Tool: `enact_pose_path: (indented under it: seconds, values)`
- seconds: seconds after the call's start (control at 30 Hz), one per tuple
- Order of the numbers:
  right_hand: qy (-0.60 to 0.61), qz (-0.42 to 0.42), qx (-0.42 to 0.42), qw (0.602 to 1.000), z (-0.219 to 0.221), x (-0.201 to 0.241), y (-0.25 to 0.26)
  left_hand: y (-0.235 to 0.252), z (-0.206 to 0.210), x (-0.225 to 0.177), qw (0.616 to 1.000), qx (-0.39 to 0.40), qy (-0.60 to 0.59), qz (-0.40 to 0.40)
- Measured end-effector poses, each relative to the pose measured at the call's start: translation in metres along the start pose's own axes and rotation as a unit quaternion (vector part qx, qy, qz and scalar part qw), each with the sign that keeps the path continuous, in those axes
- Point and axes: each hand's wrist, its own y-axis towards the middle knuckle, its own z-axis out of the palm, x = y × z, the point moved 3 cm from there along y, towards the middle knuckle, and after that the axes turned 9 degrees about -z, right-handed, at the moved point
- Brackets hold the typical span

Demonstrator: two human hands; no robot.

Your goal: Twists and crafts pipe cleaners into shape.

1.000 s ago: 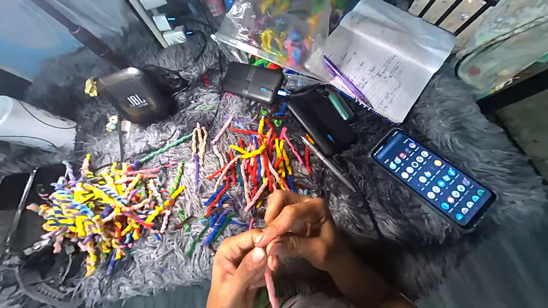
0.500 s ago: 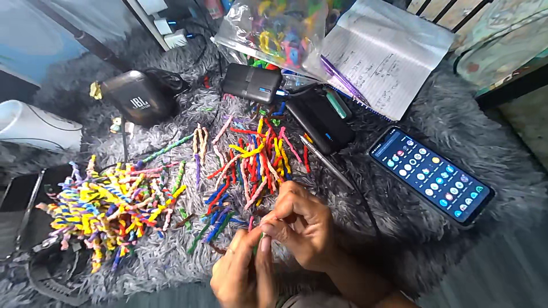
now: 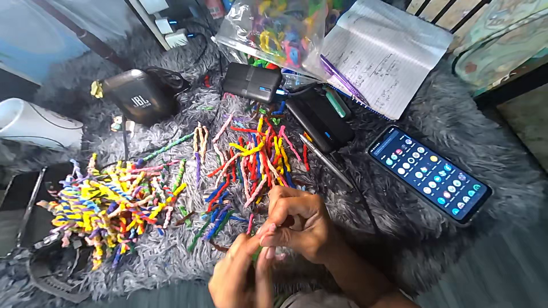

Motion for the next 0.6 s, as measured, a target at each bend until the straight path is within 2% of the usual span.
enact_pose_path:
  seconds: [0.07,0.13,0.2,0.27,0.3,0.37,0.4,0.43,0.47,0.5,0.53,0.57,0.6]
  values:
    - [-0.043,-0.002,-0.01,0.999,0.001,0.0,-0.001,-0.001,0.003,-0.001,0.983,-0.069,0.148,0.078]
    - [-0.074,-0.002,-0.016,0.997,0.002,-0.001,-0.001,0.0,0.003,0.002,0.978,-0.073,0.171,0.089]
    - [-0.065,0.004,-0.02,0.998,0.002,-0.001,-0.001,0.0,0.001,0.005,0.995,-0.028,0.086,0.049]
    - [-0.008,0.02,-0.006,1.0,0.003,-0.002,0.0,0.0,0.0,0.005,0.99,0.057,-0.113,-0.054]
    - [0.025,0.027,0.015,0.999,0.003,-0.003,0.001,0.001,0.0,0.005,0.957,0.108,-0.242,-0.119]
    - [0.078,0.026,0.068,0.994,0.004,-0.003,0.001,0.002,0.002,0.004,0.825,0.197,-0.474,-0.237]
    - [0.097,0.017,0.088,0.991,0.005,-0.003,0.002,0.002,0.004,0.006,0.75,0.231,-0.559,-0.268]
    - [0.111,0.007,0.098,0.989,0.005,-0.003,0.002,0.001,0.005,0.008,0.694,0.25,-0.614,-0.282]
    - [0.115,0.001,0.098,0.989,0.005,-0.002,0.002,0.001,0.007,0.01,0.668,0.257,-0.638,-0.285]
    - [0.107,0.001,0.091,0.99,0.004,-0.001,0.002,0.0,0.009,0.011,0.67,0.253,-0.64,-0.28]
    - [0.092,0.007,0.076,0.993,0.002,-0.001,0.002,-0.001,0.009,0.013,0.694,0.238,-0.625,-0.268]
    - [0.07,0.013,0.059,0.996,0.002,-0.001,0.001,-0.002,0.009,0.015,0.738,0.216,-0.588,-0.25]
    - [0.043,0.016,0.041,0.998,0.002,-0.001,0.001,-0.002,0.007,0.016,0.801,0.186,-0.524,-0.222]
